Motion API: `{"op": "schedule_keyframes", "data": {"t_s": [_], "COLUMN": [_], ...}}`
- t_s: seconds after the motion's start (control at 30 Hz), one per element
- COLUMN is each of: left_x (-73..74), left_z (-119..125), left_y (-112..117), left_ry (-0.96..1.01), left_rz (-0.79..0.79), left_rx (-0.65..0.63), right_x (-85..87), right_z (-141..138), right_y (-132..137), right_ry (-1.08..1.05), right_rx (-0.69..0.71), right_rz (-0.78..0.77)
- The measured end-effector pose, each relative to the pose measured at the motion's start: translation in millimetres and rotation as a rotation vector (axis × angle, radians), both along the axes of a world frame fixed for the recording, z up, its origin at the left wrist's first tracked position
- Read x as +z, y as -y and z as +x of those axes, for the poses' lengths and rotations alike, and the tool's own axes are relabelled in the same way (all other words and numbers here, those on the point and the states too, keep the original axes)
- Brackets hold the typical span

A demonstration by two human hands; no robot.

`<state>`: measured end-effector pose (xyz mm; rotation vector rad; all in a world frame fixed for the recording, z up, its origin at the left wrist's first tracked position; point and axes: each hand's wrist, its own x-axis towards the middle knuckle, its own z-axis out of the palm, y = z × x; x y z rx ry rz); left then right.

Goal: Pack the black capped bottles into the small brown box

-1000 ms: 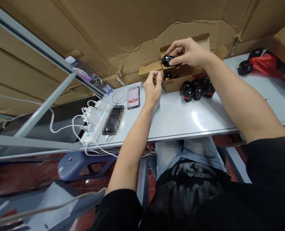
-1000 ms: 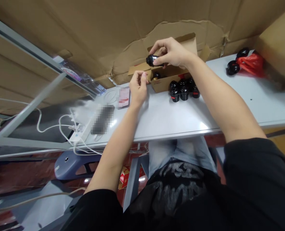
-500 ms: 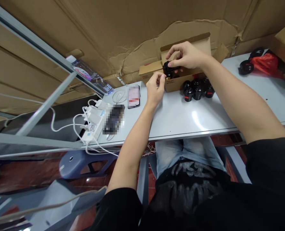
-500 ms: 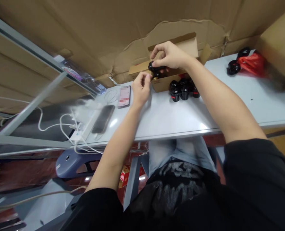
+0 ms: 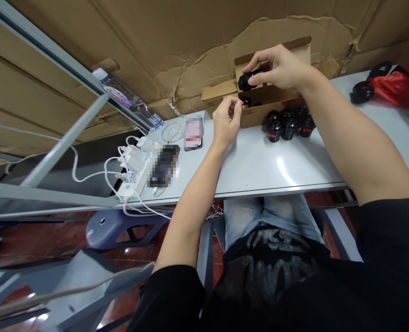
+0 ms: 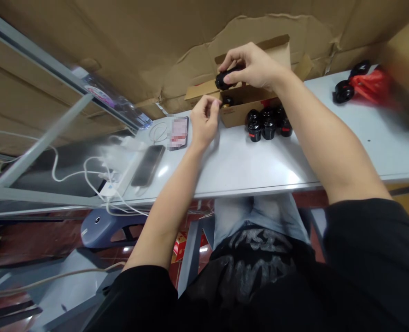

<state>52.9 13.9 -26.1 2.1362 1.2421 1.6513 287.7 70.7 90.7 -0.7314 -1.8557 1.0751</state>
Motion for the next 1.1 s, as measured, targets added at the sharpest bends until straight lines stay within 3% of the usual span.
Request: {"op": "schedule_keyframes", "data": {"t_s": [0.43, 0.57, 0.67, 0.8, 1.1], "left_x": [-18.3, -13.9, -5.6, -3.3, -22.5], "left_z": [-19.0, -14.4, -11.3, -11.6, -14.6], "left_y": [-21.7, -13.5, -5.6, -5.2, -19.2], "left_ry": [-0.023, -0.084, -0.106, -0.141, -0.065], "left_rz": [0.035, 0.009, -0.035, -0.078, 0.025], "left_rx": [0.216, 0.243, 0.267, 0.256, 0.166], "right_x": [1.9, 2.8, 8.2, 11.9, 12.0], "right_z": [5.9, 14.8, 22.6, 25.8, 17.7], "right_y": [0.7, -5.9, -6.9, -5.4, 2.1], "right_ry": [0.121, 0.204, 0.396, 0.572, 0.71], "right_rx": [-0.038, -0.105, -0.156, -0.21, -0.268], "right_rz": [0.05, 0.179, 0.246, 0.328, 0.372]}}
